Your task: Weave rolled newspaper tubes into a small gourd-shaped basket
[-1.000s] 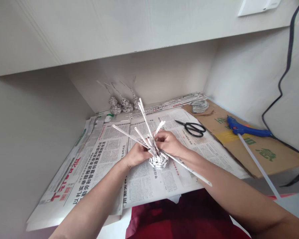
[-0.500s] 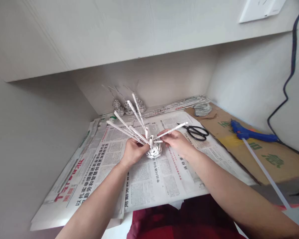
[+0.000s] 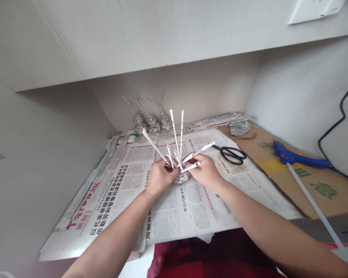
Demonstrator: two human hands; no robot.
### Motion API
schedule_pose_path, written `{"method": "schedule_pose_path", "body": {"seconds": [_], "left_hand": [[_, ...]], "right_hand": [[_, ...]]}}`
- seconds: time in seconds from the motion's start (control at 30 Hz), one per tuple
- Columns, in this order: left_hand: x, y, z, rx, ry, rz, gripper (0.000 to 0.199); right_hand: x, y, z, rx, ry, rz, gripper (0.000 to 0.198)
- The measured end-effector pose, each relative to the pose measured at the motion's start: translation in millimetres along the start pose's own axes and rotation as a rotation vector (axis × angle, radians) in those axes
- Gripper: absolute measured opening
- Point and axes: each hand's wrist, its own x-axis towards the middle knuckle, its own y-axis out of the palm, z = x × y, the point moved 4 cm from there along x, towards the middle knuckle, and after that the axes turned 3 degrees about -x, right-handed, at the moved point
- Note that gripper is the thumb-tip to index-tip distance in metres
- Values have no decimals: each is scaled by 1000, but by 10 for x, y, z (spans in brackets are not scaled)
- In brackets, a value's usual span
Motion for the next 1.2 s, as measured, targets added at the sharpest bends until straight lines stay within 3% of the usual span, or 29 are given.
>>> {"method": "schedule_pose_path", "body": {"seconds": [0.17,0.4,0.83,1.07,1.2], "left_hand": [[14,-1,23,-38,-38,-6,15],[36,-15,14,-118,-91,6,13],[39,-10,14,-162,-62,36,14],[20,4,6,-40,16,22,15],[-13,6,-43,70,16,-13,12]], "right_hand": [[-58,-45,159,-235,-330,-88,13],[-102,-62,233,-338,-531,-79,21],[-121,-44,280,-347,-584,15,20],[-89,-93,197,-379,-411,-123,6],[-64,-117,178,-372,-397,-177,6]]}}
